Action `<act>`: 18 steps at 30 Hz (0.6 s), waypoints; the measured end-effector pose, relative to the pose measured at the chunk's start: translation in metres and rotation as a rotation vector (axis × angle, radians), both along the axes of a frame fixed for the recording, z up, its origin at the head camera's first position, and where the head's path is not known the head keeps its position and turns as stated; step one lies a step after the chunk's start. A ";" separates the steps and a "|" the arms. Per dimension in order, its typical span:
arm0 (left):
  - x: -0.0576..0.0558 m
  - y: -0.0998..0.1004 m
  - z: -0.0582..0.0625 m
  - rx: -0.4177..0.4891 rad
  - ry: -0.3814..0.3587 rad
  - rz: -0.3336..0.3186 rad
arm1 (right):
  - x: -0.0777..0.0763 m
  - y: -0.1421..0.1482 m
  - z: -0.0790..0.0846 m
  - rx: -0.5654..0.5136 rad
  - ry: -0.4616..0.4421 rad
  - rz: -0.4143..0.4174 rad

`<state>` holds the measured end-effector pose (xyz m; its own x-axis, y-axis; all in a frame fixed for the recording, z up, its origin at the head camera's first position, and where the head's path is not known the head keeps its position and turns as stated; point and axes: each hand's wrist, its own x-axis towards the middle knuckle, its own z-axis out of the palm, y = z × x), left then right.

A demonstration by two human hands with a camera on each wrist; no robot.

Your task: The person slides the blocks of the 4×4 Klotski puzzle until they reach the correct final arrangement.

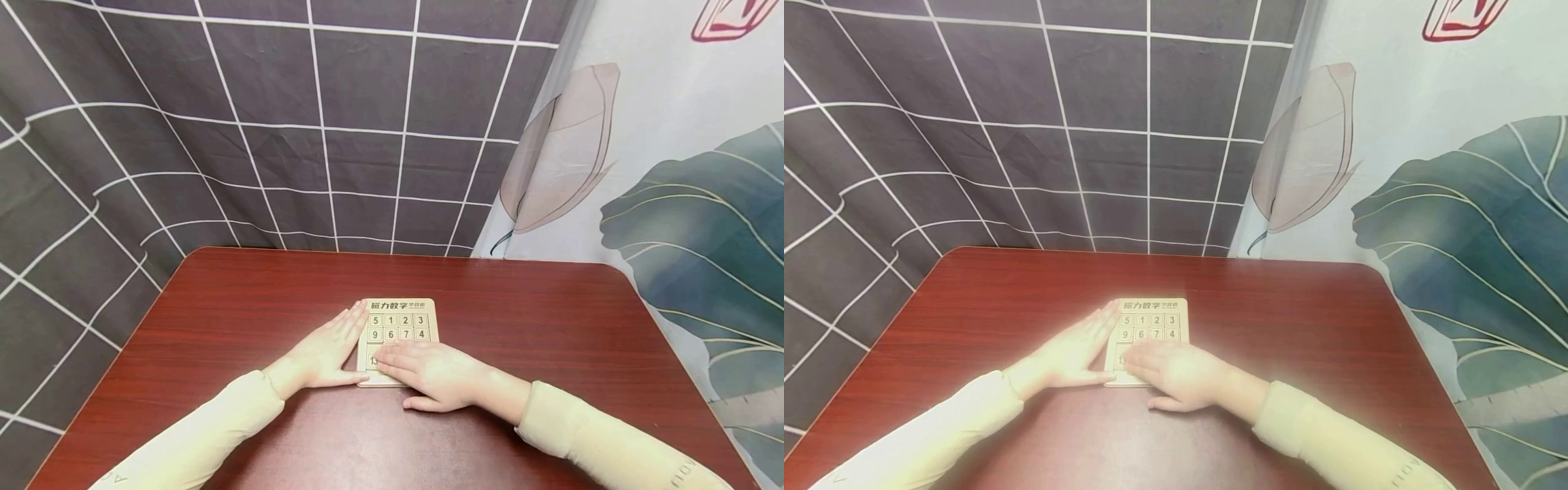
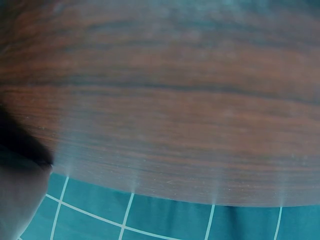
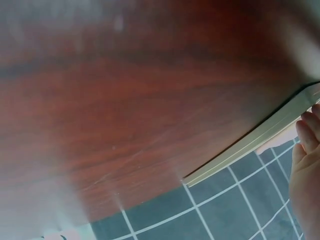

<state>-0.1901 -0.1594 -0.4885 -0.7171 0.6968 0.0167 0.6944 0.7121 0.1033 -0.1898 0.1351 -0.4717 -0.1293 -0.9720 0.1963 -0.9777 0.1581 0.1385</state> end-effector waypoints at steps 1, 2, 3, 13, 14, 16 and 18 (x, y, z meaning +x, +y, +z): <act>0.000 0.000 0.000 0.003 0.003 -0.002 | 0.002 0.000 0.000 -0.005 0.005 0.010; 0.000 0.000 0.001 0.003 0.007 -0.004 | 0.003 0.001 0.000 -0.008 0.009 0.015; 0.001 0.000 0.001 0.002 0.011 -0.005 | 0.005 0.001 0.000 -0.008 0.015 0.019; 0.000 0.000 -0.001 -0.005 0.011 -0.004 | -0.002 0.002 0.005 0.007 0.012 -0.025; 0.000 0.000 -0.002 -0.008 0.004 0.000 | -0.004 0.001 0.005 0.004 0.008 -0.037; 0.000 0.000 -0.002 -0.013 -0.004 0.007 | -0.010 -0.001 0.006 0.007 0.000 -0.067; 0.000 0.001 -0.002 -0.018 -0.005 0.012 | -0.015 -0.003 0.006 0.018 -0.013 -0.099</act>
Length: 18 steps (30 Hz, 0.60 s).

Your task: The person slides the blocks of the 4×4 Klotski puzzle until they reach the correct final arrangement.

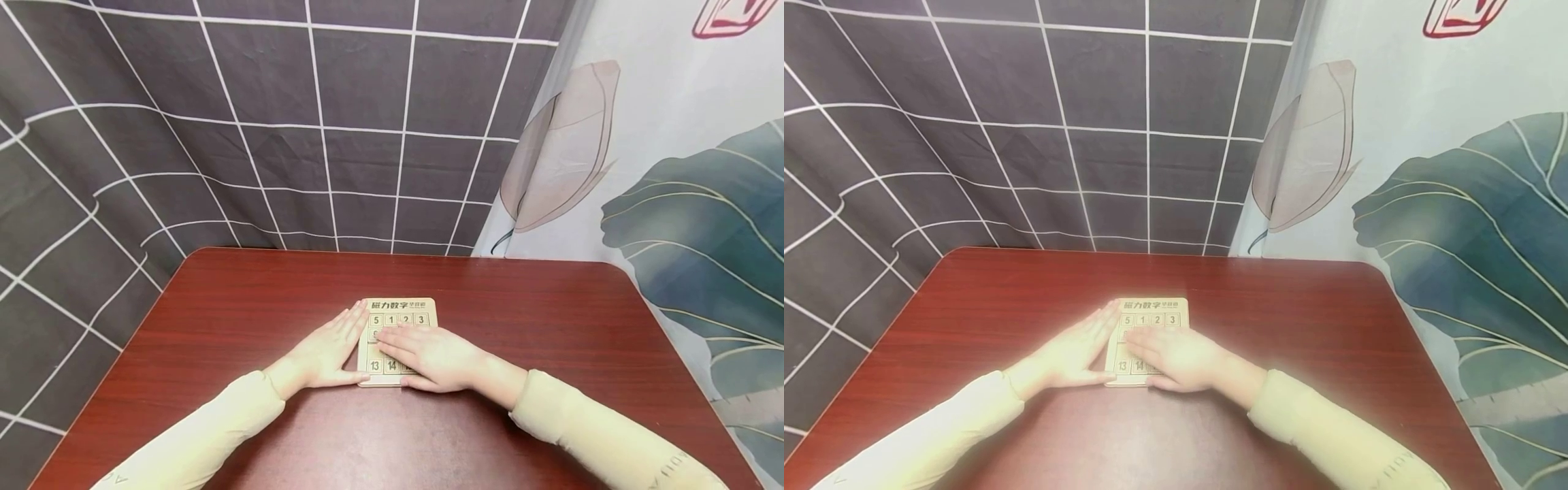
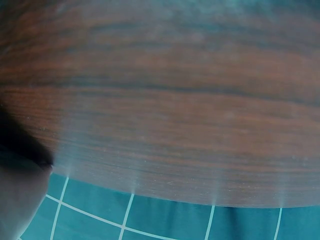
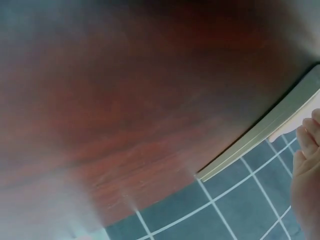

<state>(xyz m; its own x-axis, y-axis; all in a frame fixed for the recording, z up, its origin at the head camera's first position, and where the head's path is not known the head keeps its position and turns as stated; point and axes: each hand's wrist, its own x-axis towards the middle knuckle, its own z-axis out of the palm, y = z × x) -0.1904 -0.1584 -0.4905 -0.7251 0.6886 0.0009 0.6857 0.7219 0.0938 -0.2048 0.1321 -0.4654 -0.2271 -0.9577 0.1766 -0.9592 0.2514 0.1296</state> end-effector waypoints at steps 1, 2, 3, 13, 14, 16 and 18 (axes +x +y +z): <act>0.000 0.000 0.000 0.001 0.002 0.000 | -0.002 -0.001 0.000 0.009 -0.006 -0.015; 0.000 0.001 0.001 0.007 0.007 -0.003 | -0.004 -0.002 0.000 0.020 -0.013 -0.030; 0.001 0.001 0.001 0.009 0.010 -0.005 | -0.006 -0.003 0.000 0.034 -0.017 -0.042; 0.002 0.003 0.006 0.003 -0.007 0.002 | -0.004 -0.008 -0.005 0.059 -0.053 -0.069; 0.002 0.003 0.007 0.004 -0.011 0.003 | -0.002 -0.008 -0.005 0.048 -0.050 -0.058; 0.002 0.003 0.008 0.005 -0.016 0.003 | 0.001 -0.007 -0.005 0.033 -0.039 -0.035; 0.002 0.003 0.007 0.013 -0.016 0.000 | 0.005 -0.006 -0.005 0.023 -0.026 -0.015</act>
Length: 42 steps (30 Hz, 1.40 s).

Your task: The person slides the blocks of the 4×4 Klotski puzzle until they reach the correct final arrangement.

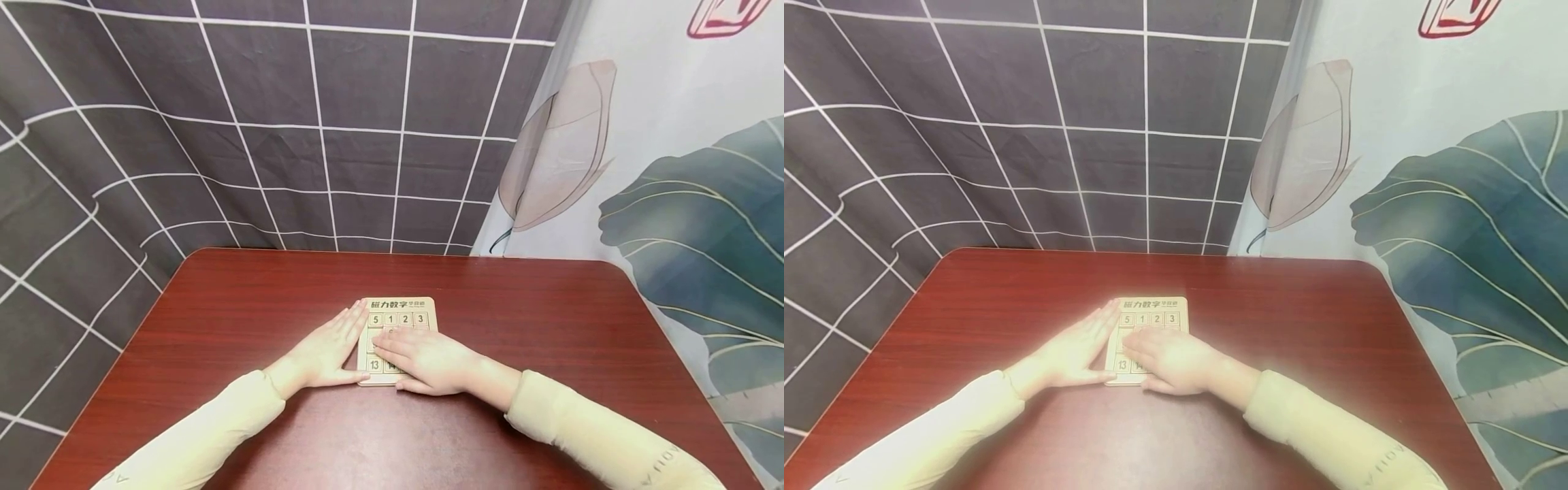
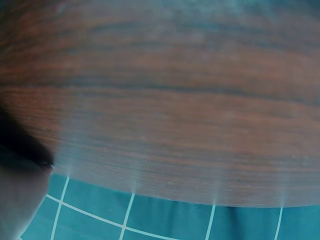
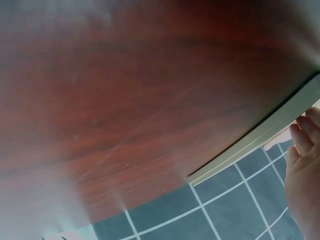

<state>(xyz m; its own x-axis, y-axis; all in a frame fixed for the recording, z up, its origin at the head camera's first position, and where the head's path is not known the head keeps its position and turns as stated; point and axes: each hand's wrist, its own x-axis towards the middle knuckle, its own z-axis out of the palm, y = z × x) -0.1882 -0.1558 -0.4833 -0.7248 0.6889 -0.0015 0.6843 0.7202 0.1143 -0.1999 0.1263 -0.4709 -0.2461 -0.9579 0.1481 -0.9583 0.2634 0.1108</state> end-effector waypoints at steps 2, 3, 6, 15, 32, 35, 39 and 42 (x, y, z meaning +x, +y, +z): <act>0.000 -0.001 -0.001 0.004 0.002 -0.002 | 0.003 0.001 0.000 -0.008 0.013 0.020; -0.001 -0.001 -0.002 0.004 0.009 -0.004 | 0.004 0.002 0.000 -0.009 0.016 0.024; -0.001 -0.002 -0.003 0.007 0.023 -0.011 | 0.004 0.001 0.002 -0.014 0.011 0.027; -0.001 -0.002 -0.003 -0.009 0.014 -0.006 | -0.018 -0.009 0.007 -0.009 -0.053 -0.091; -0.002 -0.003 -0.006 -0.011 0.032 -0.008 | -0.026 -0.017 0.002 0.046 -0.108 -0.157; -0.001 -0.002 -0.003 -0.001 0.032 -0.014 | -0.019 -0.015 0.003 0.046 -0.101 -0.138; 0.000 -0.002 0.000 -0.006 0.030 -0.011 | -0.010 -0.013 0.004 0.048 -0.114 -0.126; 0.001 -0.001 0.000 -0.006 0.034 -0.014 | -0.008 -0.011 0.006 0.034 -0.116 -0.116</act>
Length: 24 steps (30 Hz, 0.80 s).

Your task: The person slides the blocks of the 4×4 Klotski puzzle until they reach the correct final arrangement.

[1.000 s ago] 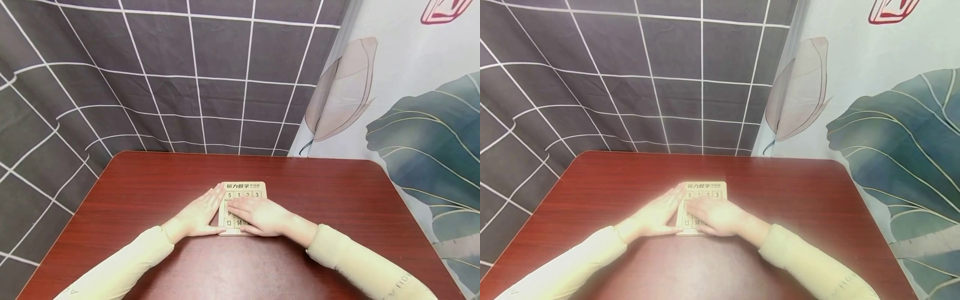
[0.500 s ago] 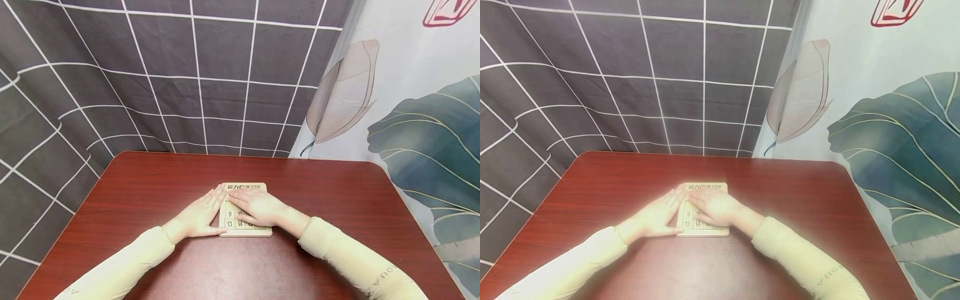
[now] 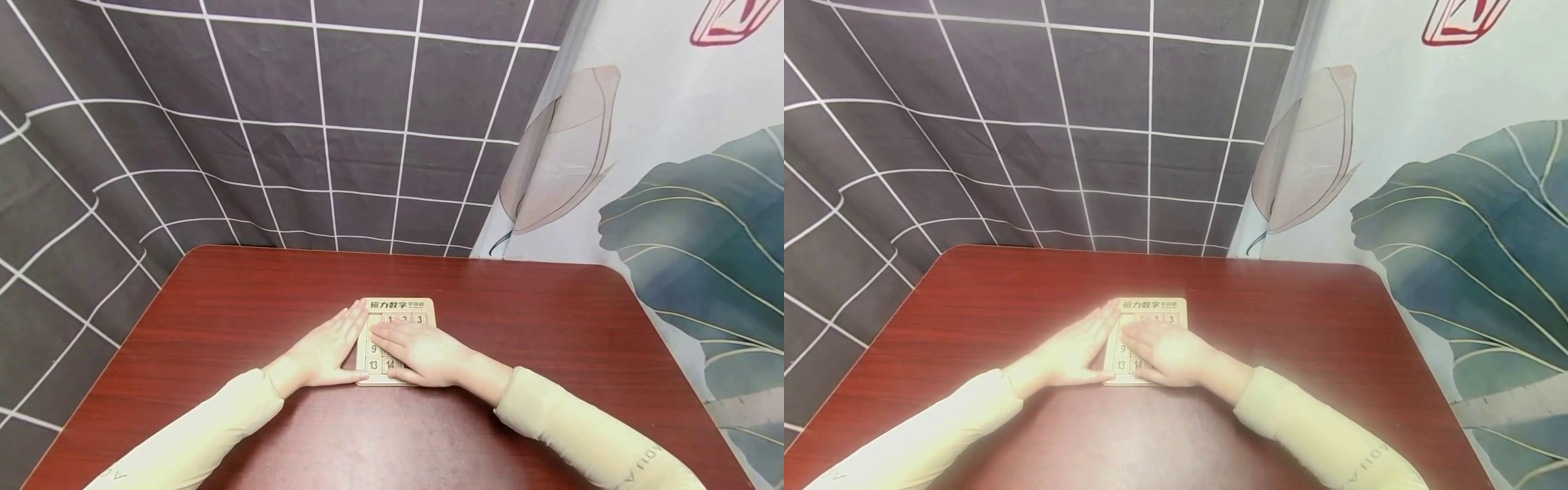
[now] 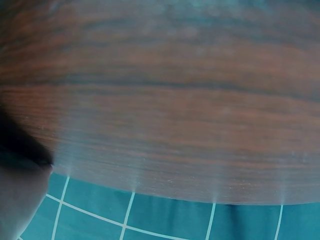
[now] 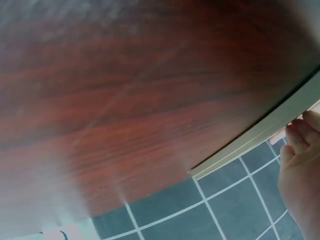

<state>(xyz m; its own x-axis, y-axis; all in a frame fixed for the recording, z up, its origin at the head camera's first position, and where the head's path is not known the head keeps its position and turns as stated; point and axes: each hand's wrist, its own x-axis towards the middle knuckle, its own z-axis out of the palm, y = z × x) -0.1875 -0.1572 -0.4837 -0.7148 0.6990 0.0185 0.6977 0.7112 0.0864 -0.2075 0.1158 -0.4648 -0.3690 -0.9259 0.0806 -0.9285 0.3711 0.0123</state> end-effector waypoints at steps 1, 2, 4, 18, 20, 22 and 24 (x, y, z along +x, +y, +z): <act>0.000 0.000 0.000 0.000 0.002 -0.002 | 0.000 0.001 0.001 -0.008 0.004 0.005; 0.000 0.000 0.000 0.003 0.002 -0.004 | -0.001 0.002 0.001 -0.016 0.007 0.009; 0.000 0.000 -0.001 0.005 0.001 -0.005 | -0.006 0.005 0.002 -0.033 0.011 0.009; -0.001 -0.001 -0.003 -0.003 0.008 0.001 | -0.031 0.025 -0.005 -0.029 0.021 -0.071; 0.000 0.000 -0.001 -0.006 0.007 0.001 | -0.031 0.025 -0.005 -0.025 0.032 -0.070; 0.000 -0.001 -0.001 0.003 0.008 -0.002 | -0.030 0.024 -0.004 -0.022 0.040 -0.070; -0.001 -0.001 -0.002 0.010 0.009 -0.005 | -0.030 0.022 -0.004 -0.022 0.048 -0.066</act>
